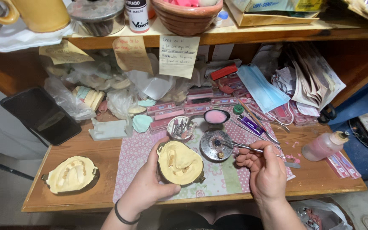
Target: The person holds a denture mold and uses a fine metal tool to scrape and shape the inner surface. They repeatedly dip the tool into a small container and continue working on the mold throughout the clip.
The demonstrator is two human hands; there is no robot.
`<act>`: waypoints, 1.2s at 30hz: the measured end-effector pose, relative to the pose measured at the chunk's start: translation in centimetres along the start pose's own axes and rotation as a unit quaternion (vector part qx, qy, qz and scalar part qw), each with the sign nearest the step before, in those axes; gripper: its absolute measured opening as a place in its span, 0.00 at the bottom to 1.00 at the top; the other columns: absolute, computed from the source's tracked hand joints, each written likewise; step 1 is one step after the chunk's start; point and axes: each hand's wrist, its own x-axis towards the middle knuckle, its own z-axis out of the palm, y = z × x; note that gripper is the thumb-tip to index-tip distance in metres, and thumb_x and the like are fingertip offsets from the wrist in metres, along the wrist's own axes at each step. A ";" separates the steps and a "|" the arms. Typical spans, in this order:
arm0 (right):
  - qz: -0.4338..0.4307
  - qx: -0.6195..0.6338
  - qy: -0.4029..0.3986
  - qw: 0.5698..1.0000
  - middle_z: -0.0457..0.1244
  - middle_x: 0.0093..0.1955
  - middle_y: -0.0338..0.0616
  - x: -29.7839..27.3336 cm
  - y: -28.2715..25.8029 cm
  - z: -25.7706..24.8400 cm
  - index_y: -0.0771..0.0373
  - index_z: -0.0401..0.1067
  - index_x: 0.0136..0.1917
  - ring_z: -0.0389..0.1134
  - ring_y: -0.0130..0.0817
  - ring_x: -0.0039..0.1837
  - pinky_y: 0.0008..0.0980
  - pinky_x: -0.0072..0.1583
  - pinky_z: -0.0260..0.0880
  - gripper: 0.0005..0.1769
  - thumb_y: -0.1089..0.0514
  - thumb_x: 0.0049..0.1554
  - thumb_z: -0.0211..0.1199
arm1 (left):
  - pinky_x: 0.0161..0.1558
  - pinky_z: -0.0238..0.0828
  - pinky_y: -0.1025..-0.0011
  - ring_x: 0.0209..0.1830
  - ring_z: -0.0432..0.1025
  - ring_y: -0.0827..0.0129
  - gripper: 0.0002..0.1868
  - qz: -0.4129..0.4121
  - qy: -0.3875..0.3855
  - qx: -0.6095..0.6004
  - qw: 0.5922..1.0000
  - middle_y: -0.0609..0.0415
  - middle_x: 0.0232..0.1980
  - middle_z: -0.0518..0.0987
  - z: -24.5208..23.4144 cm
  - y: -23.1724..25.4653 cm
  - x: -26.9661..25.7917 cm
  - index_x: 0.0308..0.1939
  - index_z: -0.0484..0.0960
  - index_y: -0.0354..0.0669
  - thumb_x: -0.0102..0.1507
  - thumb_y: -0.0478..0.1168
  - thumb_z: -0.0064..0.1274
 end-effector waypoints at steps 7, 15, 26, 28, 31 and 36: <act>-0.003 -0.002 0.001 1.000 0.68 0.41 0.70 0.1 0.1 -0.2 0.70 0.67 0.51 0.70 0.51 0.38 0.39 0.41 0.73 0.22 0.48 0.72 0.47 | 0.68 0.62 0.74 0.68 0.69 0.71 0.63 0.018 -0.011 -0.022 1.000 0.56 0.71 0.73 0.0 -0.9 0.3 0.80 0.53 0.56 0.44 0.32 0.69; -0.008 0.019 -0.023 1.000 0.69 0.42 0.68 0.3 0.3 -0.6 0.70 0.69 0.53 0.71 0.49 0.37 0.37 0.40 0.74 0.23 0.46 0.69 0.50 | 0.72 0.58 0.70 0.73 0.65 0.68 0.66 0.054 -0.025 -0.083 0.995 0.52 0.75 0.69 0.1 -1.7 0.5 0.82 0.48 0.50 0.45 0.32 0.71; -0.005 0.014 -0.007 1.000 0.68 0.41 0.68 0.3 0.1 -0.3 0.70 0.69 0.52 0.70 0.48 0.36 0.39 0.40 0.73 0.23 0.46 0.69 0.49 | 0.73 0.57 0.68 0.74 0.65 0.66 0.66 0.083 -0.040 -0.103 0.990 0.50 0.76 0.67 0.0 -2.2 0.7 0.81 0.48 0.49 0.46 0.36 0.74; -0.003 0.016 -0.009 1.000 0.68 0.41 0.68 0.4 0.1 -0.2 0.69 0.69 0.52 0.70 0.48 0.36 0.38 0.40 0.73 0.22 0.46 0.69 0.50 | 0.72 0.58 0.68 0.74 0.65 0.65 0.66 0.080 -0.035 -0.100 0.991 0.49 0.75 0.68 -0.1 -2.2 0.7 0.81 0.47 0.50 0.46 0.36 0.74; 0.001 0.006 -0.008 1.000 0.68 0.41 0.67 0.4 0.1 -0.3 0.69 0.69 0.52 0.70 0.49 0.36 0.39 0.40 0.73 0.22 0.46 0.70 0.48 | 0.72 0.58 0.70 0.73 0.66 0.67 0.66 0.059 -0.030 -0.091 0.994 0.52 0.75 0.69 -0.1 -2.1 0.6 0.82 0.47 0.51 0.45 0.31 0.70; -0.003 0.022 -0.009 1.000 0.68 0.41 0.67 0.3 0.1 -0.2 0.68 0.69 0.52 0.70 0.48 0.35 0.39 0.39 0.73 0.21 0.47 0.70 0.48 | 0.72 0.58 0.69 0.73 0.64 0.67 0.66 0.078 -0.040 -0.120 0.989 0.52 0.75 0.67 0.0 -2.3 0.7 0.81 0.48 0.50 0.45 0.34 0.73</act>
